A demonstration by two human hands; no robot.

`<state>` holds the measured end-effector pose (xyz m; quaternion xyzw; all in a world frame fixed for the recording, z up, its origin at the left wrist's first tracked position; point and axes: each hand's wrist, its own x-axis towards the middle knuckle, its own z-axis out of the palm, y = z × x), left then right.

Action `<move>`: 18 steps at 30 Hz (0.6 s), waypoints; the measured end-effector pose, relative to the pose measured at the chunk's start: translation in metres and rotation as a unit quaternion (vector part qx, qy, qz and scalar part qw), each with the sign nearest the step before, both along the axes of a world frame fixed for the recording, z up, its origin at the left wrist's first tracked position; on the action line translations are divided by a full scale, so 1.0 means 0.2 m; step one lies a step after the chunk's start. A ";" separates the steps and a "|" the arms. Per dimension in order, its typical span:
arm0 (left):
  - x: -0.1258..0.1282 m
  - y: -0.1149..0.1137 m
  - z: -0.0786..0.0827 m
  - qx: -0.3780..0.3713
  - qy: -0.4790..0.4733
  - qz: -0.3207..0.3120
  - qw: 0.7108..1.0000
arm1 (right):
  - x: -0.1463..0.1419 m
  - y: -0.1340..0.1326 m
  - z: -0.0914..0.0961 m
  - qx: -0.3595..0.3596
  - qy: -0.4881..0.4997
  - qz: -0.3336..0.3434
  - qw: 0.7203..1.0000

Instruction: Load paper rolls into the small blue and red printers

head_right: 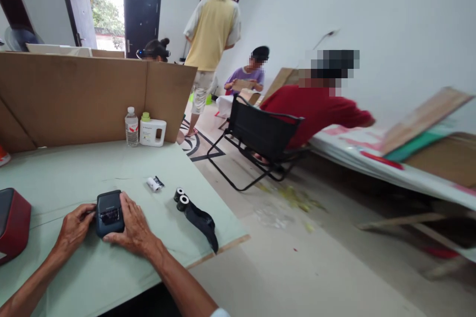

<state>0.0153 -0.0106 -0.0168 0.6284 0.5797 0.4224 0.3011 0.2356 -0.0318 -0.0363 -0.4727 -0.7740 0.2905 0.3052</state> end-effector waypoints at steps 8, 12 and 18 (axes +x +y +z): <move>0.00 0.04 0.09 -0.099 -0.034 -0.007 0.994 | 0.00 0.00 0.03 -0.020 -0.003 0.001 1.000; 0.00 0.07 0.11 -0.143 -0.061 -0.006 0.988 | 0.00 0.00 0.05 -0.021 0.002 0.004 1.000; -0.01 0.10 0.11 -0.179 -0.096 -0.020 0.979 | -0.01 0.00 0.04 -0.025 0.007 0.004 1.000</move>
